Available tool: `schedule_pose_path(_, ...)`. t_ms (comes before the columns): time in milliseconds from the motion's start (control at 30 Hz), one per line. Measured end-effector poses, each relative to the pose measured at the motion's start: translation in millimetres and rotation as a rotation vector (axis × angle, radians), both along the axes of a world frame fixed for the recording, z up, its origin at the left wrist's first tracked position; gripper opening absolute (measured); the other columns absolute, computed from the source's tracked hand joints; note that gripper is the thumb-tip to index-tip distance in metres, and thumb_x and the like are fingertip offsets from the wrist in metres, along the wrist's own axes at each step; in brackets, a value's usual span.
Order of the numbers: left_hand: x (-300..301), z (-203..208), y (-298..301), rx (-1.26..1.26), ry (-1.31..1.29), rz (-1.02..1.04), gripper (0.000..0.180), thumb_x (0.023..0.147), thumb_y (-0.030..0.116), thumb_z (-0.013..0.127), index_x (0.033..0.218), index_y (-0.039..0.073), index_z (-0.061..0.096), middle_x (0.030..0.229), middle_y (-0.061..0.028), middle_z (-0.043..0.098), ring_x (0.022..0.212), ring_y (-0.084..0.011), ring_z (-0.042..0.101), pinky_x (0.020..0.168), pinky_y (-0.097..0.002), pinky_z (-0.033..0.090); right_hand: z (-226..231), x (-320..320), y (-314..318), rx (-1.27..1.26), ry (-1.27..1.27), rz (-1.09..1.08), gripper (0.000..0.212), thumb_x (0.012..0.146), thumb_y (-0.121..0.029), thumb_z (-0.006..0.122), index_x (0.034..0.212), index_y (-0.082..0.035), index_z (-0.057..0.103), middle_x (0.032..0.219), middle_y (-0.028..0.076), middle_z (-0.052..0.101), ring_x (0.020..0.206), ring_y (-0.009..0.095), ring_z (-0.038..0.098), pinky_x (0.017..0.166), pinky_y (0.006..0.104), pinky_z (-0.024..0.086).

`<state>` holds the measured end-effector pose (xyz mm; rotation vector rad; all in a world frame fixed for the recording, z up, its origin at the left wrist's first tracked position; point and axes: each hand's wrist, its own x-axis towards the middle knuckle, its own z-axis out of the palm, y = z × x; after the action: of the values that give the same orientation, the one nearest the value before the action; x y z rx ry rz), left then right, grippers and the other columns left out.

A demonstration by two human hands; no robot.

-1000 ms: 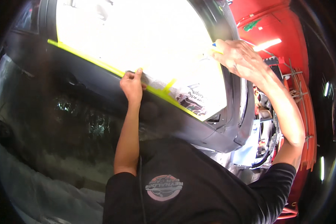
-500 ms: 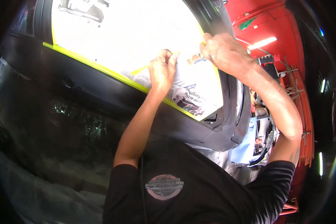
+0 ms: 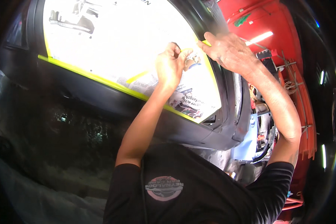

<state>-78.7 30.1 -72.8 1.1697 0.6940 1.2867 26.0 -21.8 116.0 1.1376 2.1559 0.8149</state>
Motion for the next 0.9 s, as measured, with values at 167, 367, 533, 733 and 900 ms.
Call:
schedule_pose_path(167, 7.3, -6.6, 12.0, 0.018, 0.100, 0.030, 0.039, 0.092, 0.027, 0.086, 0.082, 0.001, 0.060, 0.059, -0.0048, 0.058, 0.058, -0.0108, 0.048, 0.055, -0.0337, 0.045, 22.8, -4.7, -18.2, -0.067, 0.080, 0.029, 0.018, 0.093, -0.013, 0.066, 0.106, -0.001, 0.070, 0.084, 0.011, 0.058, 0.075, 0.028, 0.068, 0.062, 0.0443, 0.054)
schedule_pose_path(367, 4.3, 1.4, 12.1, -0.018, 0.045, -0.016, 0.037, 0.093, 0.023, 0.084, 0.080, 0.000, 0.058, 0.062, -0.0055, 0.061, 0.059, -0.0106, 0.049, 0.057, -0.0339, 0.046, 41.4, -6.9, -37.5, 0.051, -0.017, 0.043, 0.022, 0.083, -0.007, 0.071, 0.103, 0.001, 0.072, 0.087, 0.010, 0.059, 0.079, 0.024, 0.071, 0.064, 0.0384, 0.059)
schedule_pose_path(533, 18.0, 8.5, 6.8, 0.081, 0.126, 0.064, 0.028, 0.095, 0.015, 0.080, 0.081, 0.003, 0.059, 0.063, -0.0057, 0.062, 0.059, -0.0099, 0.052, 0.057, -0.0332, 0.047, 32.2, -3.6, -34.2, 0.091, -0.035, 0.034, 0.019, 0.082, -0.006, 0.070, 0.099, 0.003, 0.071, 0.086, 0.011, 0.060, 0.077, 0.025, 0.071, 0.062, 0.0387, 0.059)
schedule_pose_path(733, 27.1, 19.0, 17.0, 0.097, 0.118, 0.079, 0.032, 0.094, 0.011, 0.079, 0.076, 0.004, 0.054, 0.057, -0.0115, 0.058, 0.048, -0.0183, 0.053, 0.050, -0.0389, 0.044, 21.7, -10.2, -37.4, 0.095, 0.037, -0.001, 0.013, 0.085, -0.007, 0.068, 0.094, 0.002, 0.069, 0.086, 0.013, 0.062, 0.074, 0.027, 0.071, 0.062, 0.0403, 0.060)
schedule_pose_path(900, 23.1, 23.0, 16.5, -0.085, -0.126, -0.133, 0.034, 0.098, 0.009, 0.076, 0.075, 0.006, 0.051, 0.056, -0.0052, 0.057, 0.044, -0.0114, 0.051, 0.041, -0.0325, 0.040, 18.9, -10.4, -43.7, 0.116, 0.041, -0.071, 0.011, 0.087, -0.007, 0.066, 0.093, 0.002, 0.069, 0.088, 0.013, 0.063, 0.077, 0.027, 0.072, 0.064, 0.0405, 0.060)
